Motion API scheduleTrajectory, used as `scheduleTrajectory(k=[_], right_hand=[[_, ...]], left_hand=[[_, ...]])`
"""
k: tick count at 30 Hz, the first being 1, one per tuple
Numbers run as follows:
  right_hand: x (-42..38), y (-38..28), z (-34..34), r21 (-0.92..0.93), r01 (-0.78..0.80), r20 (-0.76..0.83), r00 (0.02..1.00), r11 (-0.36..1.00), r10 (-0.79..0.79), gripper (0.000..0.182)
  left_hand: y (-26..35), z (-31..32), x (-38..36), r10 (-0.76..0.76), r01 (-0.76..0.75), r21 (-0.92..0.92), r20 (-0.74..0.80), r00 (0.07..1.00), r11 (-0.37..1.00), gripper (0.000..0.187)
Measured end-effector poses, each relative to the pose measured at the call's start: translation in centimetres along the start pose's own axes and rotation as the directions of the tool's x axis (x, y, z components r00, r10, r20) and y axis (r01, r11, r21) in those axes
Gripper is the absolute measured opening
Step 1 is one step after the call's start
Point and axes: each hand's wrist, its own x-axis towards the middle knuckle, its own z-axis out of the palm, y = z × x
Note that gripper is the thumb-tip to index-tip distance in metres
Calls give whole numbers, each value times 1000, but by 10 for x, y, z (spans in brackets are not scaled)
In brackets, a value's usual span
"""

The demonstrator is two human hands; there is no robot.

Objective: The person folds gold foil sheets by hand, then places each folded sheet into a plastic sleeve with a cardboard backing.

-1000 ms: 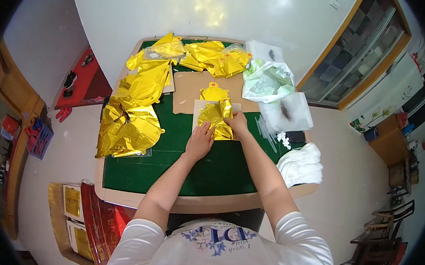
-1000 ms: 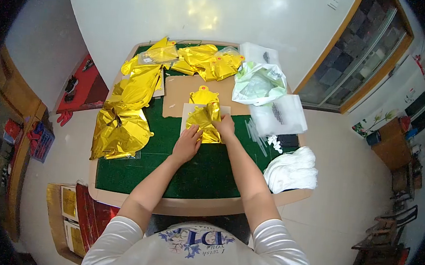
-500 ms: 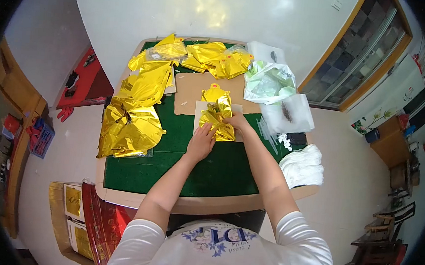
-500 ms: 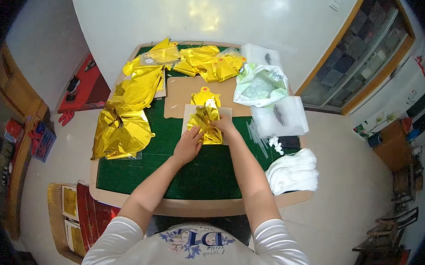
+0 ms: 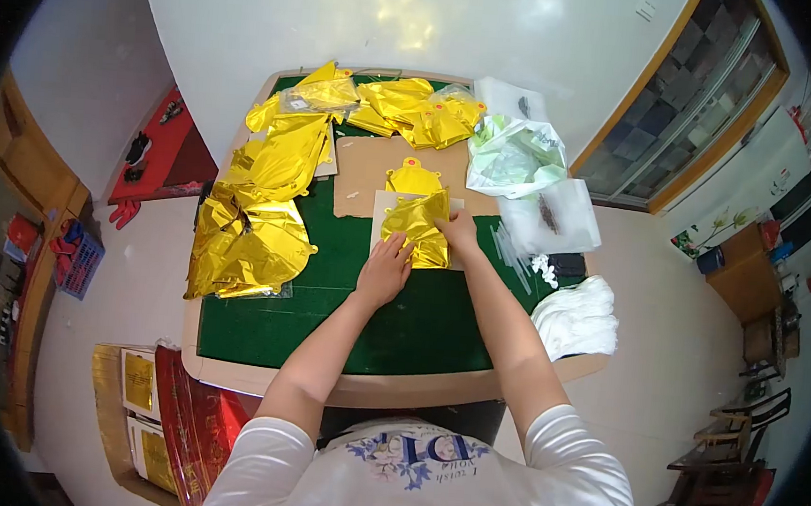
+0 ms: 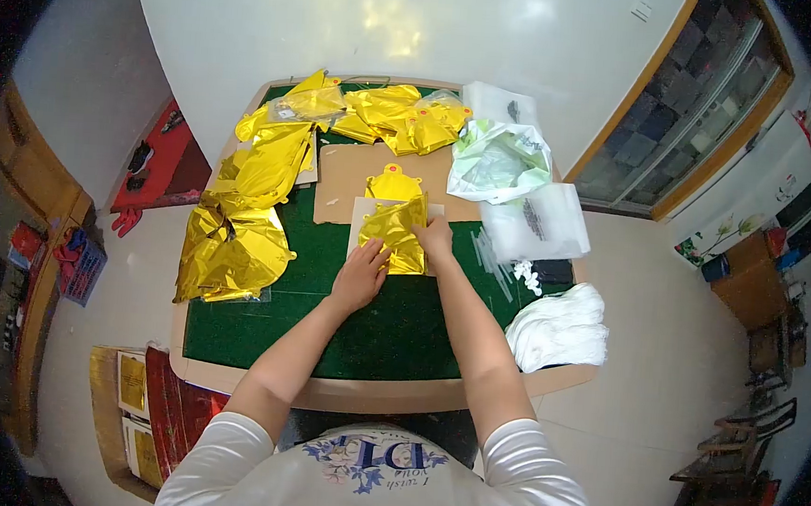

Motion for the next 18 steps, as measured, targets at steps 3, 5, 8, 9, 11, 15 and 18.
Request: scheduleTrajectory(k=[3, 5, 8, 9, 11, 15, 18], right_hand=[[9, 12, -1, 182, -113, 161, 983, 977, 84, 28], [-6, -9, -19, 207, -196, 289, 948, 959, 131, 26], [-10, -13, -29, 21, -169, 324, 934, 985, 153, 25], [-7, -8, -27, 20, -170, 323, 934, 985, 155, 25], [-3, 0, -19, 9, -189, 297, 938, 982, 178, 25], [-2, -2, -17, -21, -226, 330, 918, 974, 220, 25], [8, 18, -5, 1, -124, 245, 962, 992, 120, 24]], left_hand=[[0, 0, 1, -1, 1, 12, 9, 1000, 1000, 39], [0, 0, 0, -10, 9, 14, 14, 1000, 1000, 38], [2, -3, 0, -16, 16, 14, 31, 999, 1000, 38], [1, -3, 1, -26, 26, 9, 47, 999, 1000, 39], [2, -2, 1, -36, 36, 4, 63, 997, 999, 41], [1, -1, 0, -31, 30, 19, 61, 998, 999, 40], [2, -4, 1, -36, 35, 19, 70, 997, 999, 40]])
